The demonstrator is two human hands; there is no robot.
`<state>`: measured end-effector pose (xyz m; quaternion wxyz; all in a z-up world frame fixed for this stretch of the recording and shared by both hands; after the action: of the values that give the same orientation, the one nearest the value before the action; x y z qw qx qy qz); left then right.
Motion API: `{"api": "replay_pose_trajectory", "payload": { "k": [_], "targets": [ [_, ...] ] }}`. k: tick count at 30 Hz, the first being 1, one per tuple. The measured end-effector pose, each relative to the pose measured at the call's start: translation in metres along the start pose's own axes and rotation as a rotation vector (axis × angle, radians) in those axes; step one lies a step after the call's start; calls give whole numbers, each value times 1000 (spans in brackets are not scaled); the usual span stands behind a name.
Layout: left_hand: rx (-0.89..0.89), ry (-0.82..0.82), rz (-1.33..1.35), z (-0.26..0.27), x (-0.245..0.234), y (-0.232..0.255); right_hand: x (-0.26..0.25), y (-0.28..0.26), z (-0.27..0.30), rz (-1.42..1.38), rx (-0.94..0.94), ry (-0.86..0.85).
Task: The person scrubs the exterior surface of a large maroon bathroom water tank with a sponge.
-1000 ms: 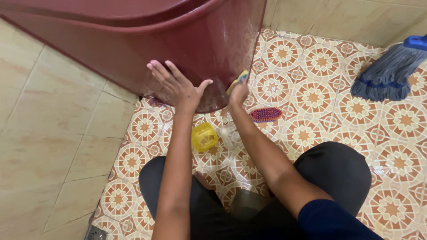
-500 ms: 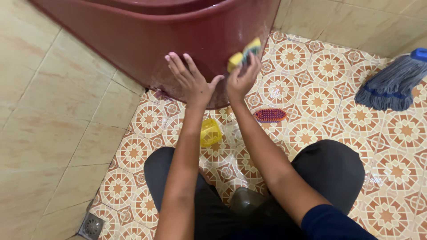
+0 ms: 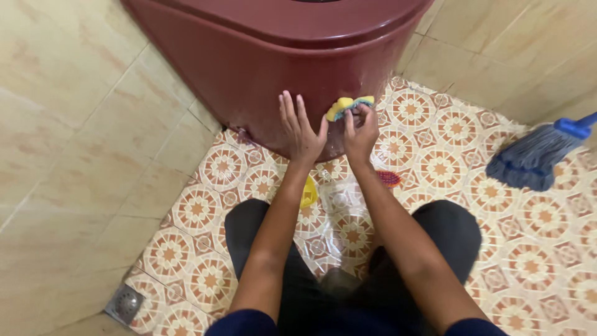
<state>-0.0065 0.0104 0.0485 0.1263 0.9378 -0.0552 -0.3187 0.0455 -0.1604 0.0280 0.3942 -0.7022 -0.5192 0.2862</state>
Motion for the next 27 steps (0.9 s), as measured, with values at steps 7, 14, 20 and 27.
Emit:
{"api": "replay_pose_trajectory", "payload": {
  "k": [7, 14, 20, 27],
  "targets": [
    [247, -185, -265, 44, 43, 55, -2, -65, -16, 116, -159, -361],
    [146, -153, -279, 33, 32, 30, 32, -99, -8, 117, -68, -725],
    [-16, -71, -130, 15, 19, -4, 39, -115, -11, -118, -115, -789],
    [-766, 65, 82, -23, 46, -163, 47, -123, 11, -59, -162, -875]
  ]
}}
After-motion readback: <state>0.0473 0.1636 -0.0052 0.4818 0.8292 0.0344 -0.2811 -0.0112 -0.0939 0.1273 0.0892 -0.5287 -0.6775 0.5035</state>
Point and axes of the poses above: each hand's wrist, its own z-axis away from the middle knuckle, its own x-axis out of the palm, y = z × x, the point moved 7 cm from there along -z, towards the middle knuckle, and after that the axes turned 10 degrees about -z, right-handed, at the moved point
